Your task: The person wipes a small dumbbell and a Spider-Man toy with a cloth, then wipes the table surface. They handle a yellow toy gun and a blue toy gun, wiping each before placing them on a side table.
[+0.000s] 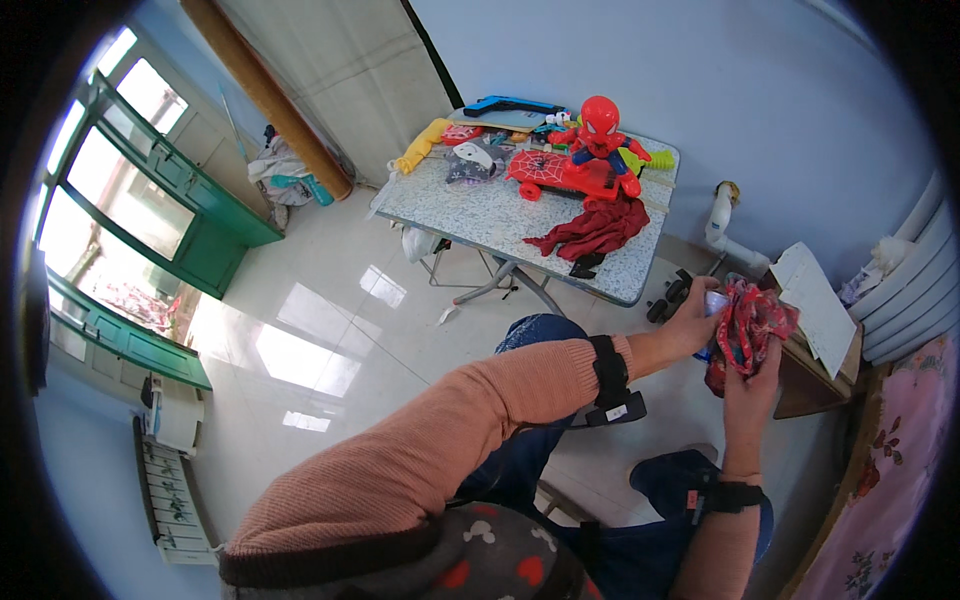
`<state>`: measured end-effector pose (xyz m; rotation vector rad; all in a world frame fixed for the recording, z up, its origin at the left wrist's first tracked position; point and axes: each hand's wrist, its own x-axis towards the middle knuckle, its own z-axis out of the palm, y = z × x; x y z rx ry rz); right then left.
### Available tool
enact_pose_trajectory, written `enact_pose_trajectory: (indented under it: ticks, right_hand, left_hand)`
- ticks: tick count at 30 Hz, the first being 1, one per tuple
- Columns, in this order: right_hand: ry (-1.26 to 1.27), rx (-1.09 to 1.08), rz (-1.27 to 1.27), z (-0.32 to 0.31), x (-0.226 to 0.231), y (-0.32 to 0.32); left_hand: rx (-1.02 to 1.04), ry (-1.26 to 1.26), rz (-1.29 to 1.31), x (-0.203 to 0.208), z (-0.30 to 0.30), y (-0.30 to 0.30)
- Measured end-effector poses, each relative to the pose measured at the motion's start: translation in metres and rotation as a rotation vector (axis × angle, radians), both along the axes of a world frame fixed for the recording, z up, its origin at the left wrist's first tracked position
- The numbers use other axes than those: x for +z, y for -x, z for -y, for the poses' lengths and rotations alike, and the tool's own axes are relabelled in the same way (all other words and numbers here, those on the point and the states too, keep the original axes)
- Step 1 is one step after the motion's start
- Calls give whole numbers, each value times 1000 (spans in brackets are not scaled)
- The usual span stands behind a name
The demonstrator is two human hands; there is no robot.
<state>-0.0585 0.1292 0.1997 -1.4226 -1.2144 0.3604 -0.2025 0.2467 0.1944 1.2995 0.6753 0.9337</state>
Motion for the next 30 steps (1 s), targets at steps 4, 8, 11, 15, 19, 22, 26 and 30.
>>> enact_pose_trajectory:
  ticks: [4,8,11,15,19,22,26,30]
  right_hand:
    - [39,-49,-191,-13,-1,-13]
    - [-84,20,-231,-23,-6,-37]
    - [-64,-121,-201,-15,-3,-23]
    - [-157,-65,193,-1,27,17]
    - [-57,-80,468,13,59,59]
    - [-57,-73,626,16,72,66]
    - [-54,-202,671,14,75,58]
    - [-21,-237,617,14,70,52]
  left_hand:
    - [-249,360,163,14,11,7]
    - [-415,280,142,29,18,17]
    - [-437,235,257,22,12,13]
    - [-77,103,136,2,-11,15]
    - [-39,317,225,0,-29,29]
    - [-230,440,420,6,-27,34]
    - [-135,484,303,17,-15,30]
    - [-120,455,186,29,-12,33]
